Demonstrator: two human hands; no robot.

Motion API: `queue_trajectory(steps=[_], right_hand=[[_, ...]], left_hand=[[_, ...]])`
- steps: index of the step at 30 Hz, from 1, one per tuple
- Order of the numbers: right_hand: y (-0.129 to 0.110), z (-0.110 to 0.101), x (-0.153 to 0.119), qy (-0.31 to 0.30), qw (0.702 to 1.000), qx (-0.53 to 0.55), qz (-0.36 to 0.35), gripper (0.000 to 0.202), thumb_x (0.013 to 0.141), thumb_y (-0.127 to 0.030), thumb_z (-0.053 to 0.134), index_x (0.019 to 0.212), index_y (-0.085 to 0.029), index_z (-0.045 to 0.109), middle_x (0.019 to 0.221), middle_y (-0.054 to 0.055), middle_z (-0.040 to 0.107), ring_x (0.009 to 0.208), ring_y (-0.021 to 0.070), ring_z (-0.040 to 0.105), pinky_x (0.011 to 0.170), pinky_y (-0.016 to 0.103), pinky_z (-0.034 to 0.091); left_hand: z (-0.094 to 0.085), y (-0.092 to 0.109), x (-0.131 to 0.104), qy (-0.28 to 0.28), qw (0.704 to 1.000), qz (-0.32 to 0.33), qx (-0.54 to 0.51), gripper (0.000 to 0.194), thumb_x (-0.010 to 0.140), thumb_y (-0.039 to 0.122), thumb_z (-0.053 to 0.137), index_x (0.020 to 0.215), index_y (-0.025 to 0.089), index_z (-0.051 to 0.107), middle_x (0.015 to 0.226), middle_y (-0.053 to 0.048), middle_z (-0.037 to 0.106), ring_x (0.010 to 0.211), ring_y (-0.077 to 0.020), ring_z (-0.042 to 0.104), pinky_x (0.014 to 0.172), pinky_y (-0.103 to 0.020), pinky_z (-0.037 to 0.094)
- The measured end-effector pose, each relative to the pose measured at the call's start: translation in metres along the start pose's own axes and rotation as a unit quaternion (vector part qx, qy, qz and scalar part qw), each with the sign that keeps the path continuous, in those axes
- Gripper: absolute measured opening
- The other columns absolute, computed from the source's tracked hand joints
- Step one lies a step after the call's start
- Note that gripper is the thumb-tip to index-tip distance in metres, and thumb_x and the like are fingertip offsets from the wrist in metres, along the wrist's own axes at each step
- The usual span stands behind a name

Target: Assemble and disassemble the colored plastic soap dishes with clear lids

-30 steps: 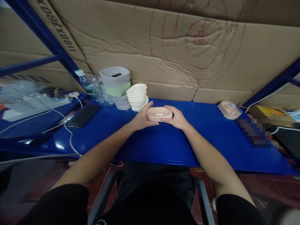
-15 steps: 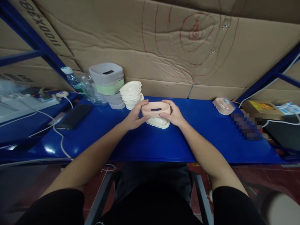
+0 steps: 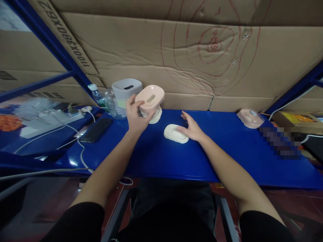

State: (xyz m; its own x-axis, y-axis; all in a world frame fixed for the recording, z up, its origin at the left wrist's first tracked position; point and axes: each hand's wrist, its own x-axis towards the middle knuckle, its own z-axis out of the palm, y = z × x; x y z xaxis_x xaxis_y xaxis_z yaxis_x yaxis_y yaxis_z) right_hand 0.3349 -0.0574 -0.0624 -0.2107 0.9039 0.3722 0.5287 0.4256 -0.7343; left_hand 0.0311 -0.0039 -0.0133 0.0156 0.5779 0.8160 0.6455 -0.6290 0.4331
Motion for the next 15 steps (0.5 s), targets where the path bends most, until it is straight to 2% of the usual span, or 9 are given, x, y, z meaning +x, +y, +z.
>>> queue_trajectory(steps=[5,8,12,15], right_hand=[[-0.005,0.000,-0.005,-0.060,0.993,-0.086,-0.046,0.098,0.084,-0.074,0.076,0.165,-0.028,0.043,0.160,0.019,0.056,0.149,0.0419,0.053,0.122,0.069,0.042],[-0.006,-0.001,-0.006,-0.103,0.987,-0.111,-0.059,0.100,0.080,-0.074,0.081,0.163,-0.029,0.047,0.161,0.018,0.055,0.148,0.0414,0.054,0.122,0.067,0.042],[-0.003,-0.002,-0.006,-0.161,0.972,-0.152,-0.072,0.113,0.065,-0.077,0.090,0.160,-0.030,0.051,0.161,0.018,0.056,0.149,0.0463,0.051,0.121,0.073,0.038],[0.002,-0.005,-0.006,-0.174,0.962,-0.200,-0.068,0.106,0.066,-0.075,0.090,0.156,-0.030,0.057,0.156,0.018,0.061,0.148,0.0480,0.051,0.123,0.080,0.029]], left_hand=[[0.008,-0.010,0.010,-0.003,0.997,-0.074,0.019,0.063,0.076,0.045,0.087,0.131,0.025,0.062,0.158,-0.019,0.048,0.151,-0.0423,0.046,0.125,-0.064,0.034],[0.011,-0.009,0.009,-0.005,0.995,-0.098,0.036,0.064,0.076,0.044,0.087,0.132,0.026,0.063,0.157,-0.019,0.051,0.149,-0.0435,0.047,0.123,-0.065,0.034],[0.007,-0.005,0.006,0.000,0.996,-0.083,0.042,0.061,0.078,0.047,0.087,0.130,0.027,0.062,0.158,-0.017,0.050,0.150,-0.0426,0.047,0.124,-0.065,0.033],[-0.006,-0.001,0.007,0.028,0.997,-0.055,0.051,0.061,0.076,0.048,0.088,0.127,0.029,0.061,0.160,-0.015,0.048,0.153,-0.0422,0.042,0.125,-0.066,0.033]])
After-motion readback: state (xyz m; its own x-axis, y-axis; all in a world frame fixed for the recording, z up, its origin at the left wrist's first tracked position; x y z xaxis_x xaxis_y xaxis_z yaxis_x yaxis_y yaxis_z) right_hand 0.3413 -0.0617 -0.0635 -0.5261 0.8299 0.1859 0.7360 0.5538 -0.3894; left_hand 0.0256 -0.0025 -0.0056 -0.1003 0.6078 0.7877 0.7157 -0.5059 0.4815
